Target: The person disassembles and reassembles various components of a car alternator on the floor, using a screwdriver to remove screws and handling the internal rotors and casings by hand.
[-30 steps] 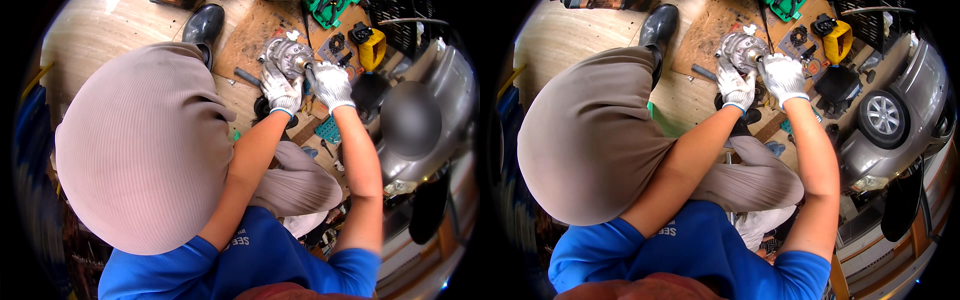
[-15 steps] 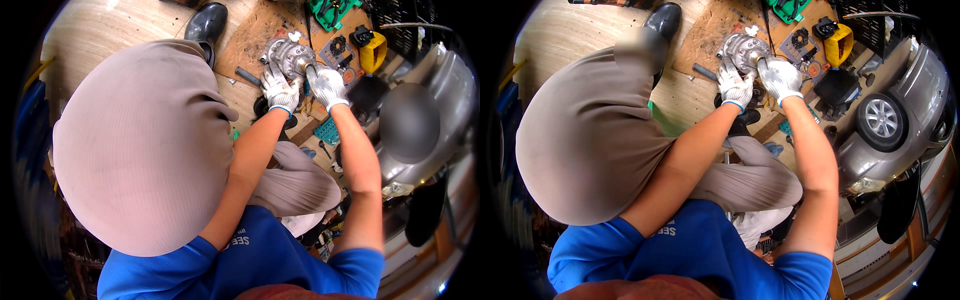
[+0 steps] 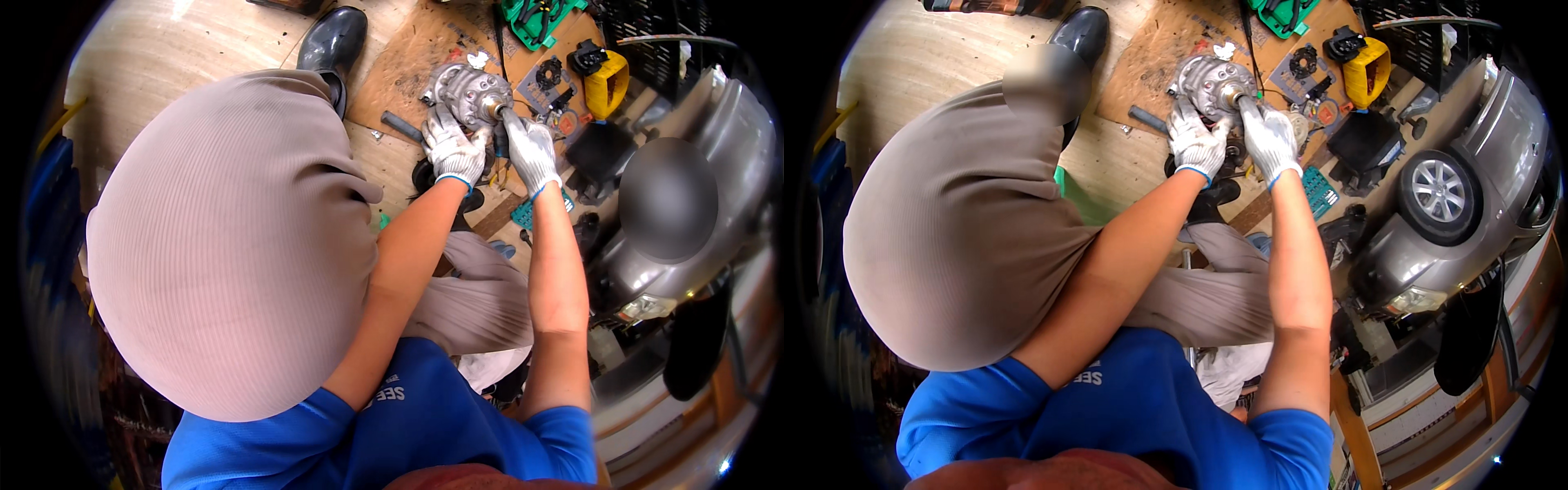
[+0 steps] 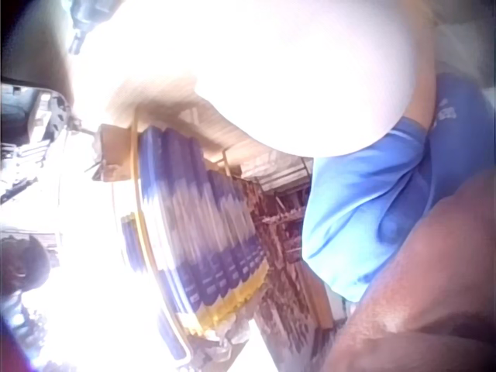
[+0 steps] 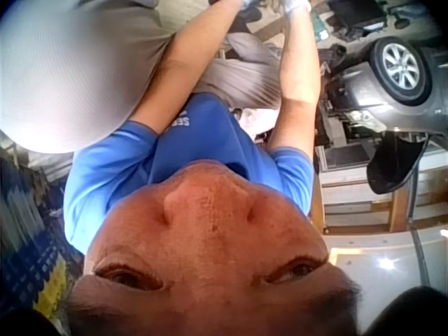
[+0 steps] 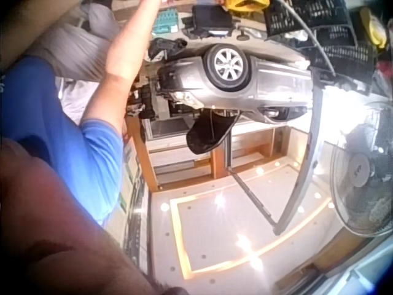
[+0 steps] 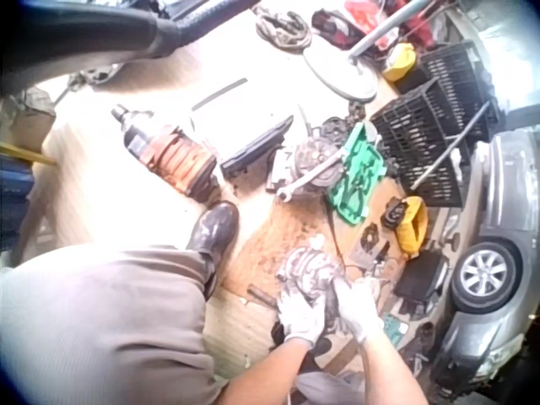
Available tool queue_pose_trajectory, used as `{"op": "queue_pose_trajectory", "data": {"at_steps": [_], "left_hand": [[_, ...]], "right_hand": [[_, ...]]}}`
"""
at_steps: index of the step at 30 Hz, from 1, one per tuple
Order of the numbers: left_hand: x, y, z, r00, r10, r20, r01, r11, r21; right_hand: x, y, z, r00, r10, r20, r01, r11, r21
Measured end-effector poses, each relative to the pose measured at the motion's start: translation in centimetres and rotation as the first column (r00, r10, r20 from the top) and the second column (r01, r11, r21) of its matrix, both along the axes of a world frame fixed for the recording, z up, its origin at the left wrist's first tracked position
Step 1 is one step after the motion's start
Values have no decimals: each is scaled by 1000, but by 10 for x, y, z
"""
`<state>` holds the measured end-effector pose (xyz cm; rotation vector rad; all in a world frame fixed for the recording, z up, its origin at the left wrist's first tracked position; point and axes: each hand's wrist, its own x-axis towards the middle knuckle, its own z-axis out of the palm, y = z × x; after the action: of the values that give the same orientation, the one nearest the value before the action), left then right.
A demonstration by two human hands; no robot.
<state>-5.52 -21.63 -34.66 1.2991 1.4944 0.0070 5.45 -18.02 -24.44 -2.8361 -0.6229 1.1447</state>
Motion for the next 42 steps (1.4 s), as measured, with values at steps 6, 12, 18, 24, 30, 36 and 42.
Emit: {"op": "queue_pose_trajectory", "data": {"at_steps": [6, 12, 18, 24, 30, 36, 42], "left_hand": [[-1, 1, 2, 1000, 11, 18, -11, 1000, -23], [-2, -2, -5, 1000, -7, 24, 8, 1000, -18], [0, -5, -6, 1000, -14, 13, 14, 1000, 6], [-2, -4, -6, 999, -30, 13, 30, 999, 14], [-2, -3, -8, 999, -32, 23, 32, 999, -1], [-4, 2, -5, 999, -43, 26, 44, 999, -8], [-6, 1, -3, 999, -22, 45, 22, 1000, -9]], "right_hand": [[15, 5, 31, 508, 818, 270, -808, 561, -179], [20, 27, 22, 211, 949, 235, -916, 276, -290], [27, 27, 13, 222, 960, 172, -929, 262, -263], [18, 12, 1, 587, 785, 200, -762, 619, -190], [1, -1, -15, 948, 276, 160, -260, 959, -117], [8, -14, -13, 858, -428, -285, 444, 896, -9], [23, -7, 28, 650, 712, 265, -715, 691, -106]]}}
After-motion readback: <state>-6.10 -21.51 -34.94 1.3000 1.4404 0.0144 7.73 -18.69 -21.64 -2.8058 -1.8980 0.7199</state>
